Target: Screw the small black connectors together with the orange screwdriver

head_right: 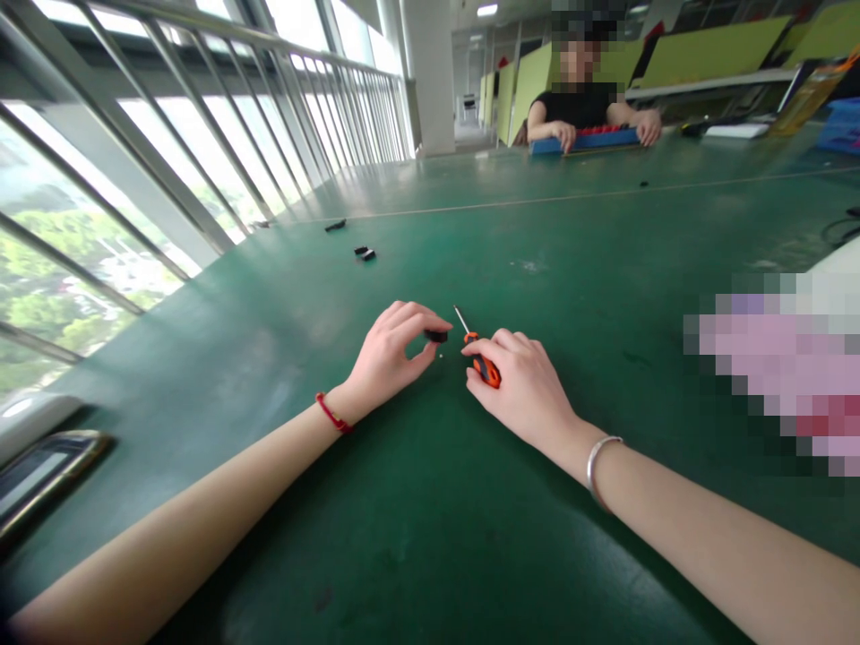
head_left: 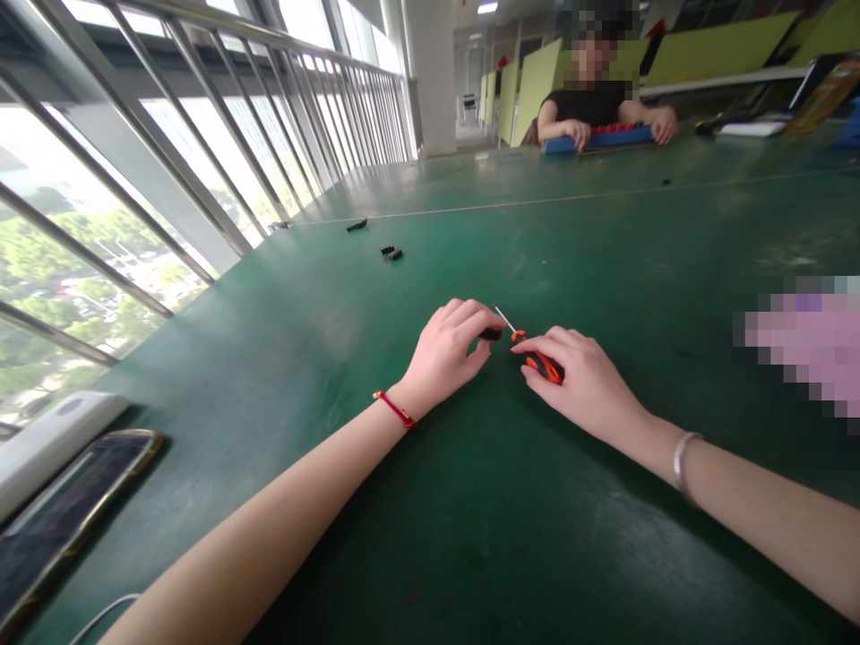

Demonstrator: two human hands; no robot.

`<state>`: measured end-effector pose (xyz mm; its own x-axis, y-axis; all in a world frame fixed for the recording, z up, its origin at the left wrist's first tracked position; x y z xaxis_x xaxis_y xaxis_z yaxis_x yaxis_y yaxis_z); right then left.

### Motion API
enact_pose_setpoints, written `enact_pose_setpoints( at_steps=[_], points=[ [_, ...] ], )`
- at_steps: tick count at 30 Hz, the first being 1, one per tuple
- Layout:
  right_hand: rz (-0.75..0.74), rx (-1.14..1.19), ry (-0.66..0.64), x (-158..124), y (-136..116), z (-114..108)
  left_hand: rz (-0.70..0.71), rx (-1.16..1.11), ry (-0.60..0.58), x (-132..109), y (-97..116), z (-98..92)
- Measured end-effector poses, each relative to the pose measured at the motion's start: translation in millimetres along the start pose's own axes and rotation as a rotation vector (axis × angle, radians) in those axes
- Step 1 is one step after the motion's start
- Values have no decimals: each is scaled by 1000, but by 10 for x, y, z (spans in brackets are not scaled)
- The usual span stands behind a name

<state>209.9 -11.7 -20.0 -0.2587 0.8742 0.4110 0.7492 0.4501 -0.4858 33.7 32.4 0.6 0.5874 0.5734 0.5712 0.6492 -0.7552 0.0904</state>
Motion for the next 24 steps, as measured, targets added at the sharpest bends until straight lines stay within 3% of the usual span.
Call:
enact_pose_setpoints(
  at_steps=[7,13,24],
  points=[
    [6,-1,-1,-6,-17,-3,-170,-154,90,-3,-89,-1],
    [11,-39,-4,-20,-41,-14,-294,-300,95,-17,-225,29],
    [-1,-46,1,-17,-33,-6,-335,-251,-86,67,-380,131]
  ],
)
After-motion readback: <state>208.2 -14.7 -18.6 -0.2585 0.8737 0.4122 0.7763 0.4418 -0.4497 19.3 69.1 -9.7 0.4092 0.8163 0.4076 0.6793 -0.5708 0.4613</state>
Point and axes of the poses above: each hand's wrist, its own x-axis towards the middle knuckle, its own z-axis out of the palm, y = z × x, the point moved 2 cm from there along x, towards the middle knuckle, and after that the axes turned 9 degrees about x, right-handed, at the moved point
